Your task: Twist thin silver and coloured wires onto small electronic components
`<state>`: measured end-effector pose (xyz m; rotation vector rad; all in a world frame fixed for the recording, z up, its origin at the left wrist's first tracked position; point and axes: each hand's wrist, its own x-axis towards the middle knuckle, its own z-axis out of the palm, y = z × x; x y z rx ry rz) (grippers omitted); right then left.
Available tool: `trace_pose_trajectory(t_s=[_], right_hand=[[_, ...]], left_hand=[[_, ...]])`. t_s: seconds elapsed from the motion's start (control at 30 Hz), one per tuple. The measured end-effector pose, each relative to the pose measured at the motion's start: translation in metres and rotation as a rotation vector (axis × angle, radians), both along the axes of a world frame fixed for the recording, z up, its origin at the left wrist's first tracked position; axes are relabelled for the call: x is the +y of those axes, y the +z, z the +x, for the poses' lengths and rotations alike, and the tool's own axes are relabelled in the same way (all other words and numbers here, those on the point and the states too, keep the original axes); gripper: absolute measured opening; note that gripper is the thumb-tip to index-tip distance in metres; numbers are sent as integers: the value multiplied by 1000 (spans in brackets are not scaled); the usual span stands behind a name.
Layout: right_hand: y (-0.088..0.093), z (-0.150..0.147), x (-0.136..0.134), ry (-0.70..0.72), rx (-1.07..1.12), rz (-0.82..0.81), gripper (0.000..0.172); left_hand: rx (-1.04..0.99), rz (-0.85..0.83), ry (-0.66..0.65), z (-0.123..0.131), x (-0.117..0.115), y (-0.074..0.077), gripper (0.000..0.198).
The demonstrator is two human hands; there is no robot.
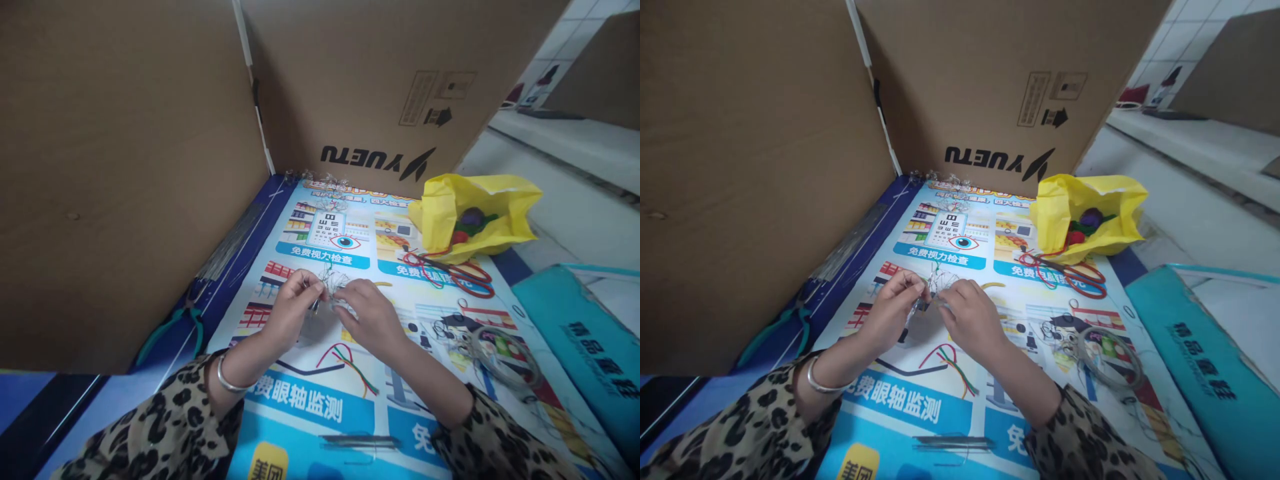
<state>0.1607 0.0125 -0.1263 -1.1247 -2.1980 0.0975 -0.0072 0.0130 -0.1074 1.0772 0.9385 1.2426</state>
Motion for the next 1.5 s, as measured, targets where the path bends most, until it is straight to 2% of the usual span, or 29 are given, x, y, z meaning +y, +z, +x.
trace_pose_trajectory(t_s=[0.2,0.53,0.67,0.9,1.13,1.37,1.5], right_hand=[[-3,-11,13,29,-129,-17,9],[3,-24,8,-85,-411,31,9],[2,-27,8,-84,-439,18,11],[-8,-35,12,-100,-469,-5,12],[-21,-39,12,-129,-392,-32,11],[-22,-30,10,-57,18,-72,14],[-21,-29,9,-8,120,-76,15]], left_hand=[[-37,-21,31,-2,3,-2,11],[-7,19,93,-4,7,-6,9],[40,43,99,-6,8,-7,9],[-22,38,60,-10,11,-9,8],[-46,40,39,-13,14,-10,9],[-59,48,39,-16,17,-12,9],[-56,45,36,-16,17,-11,9]])
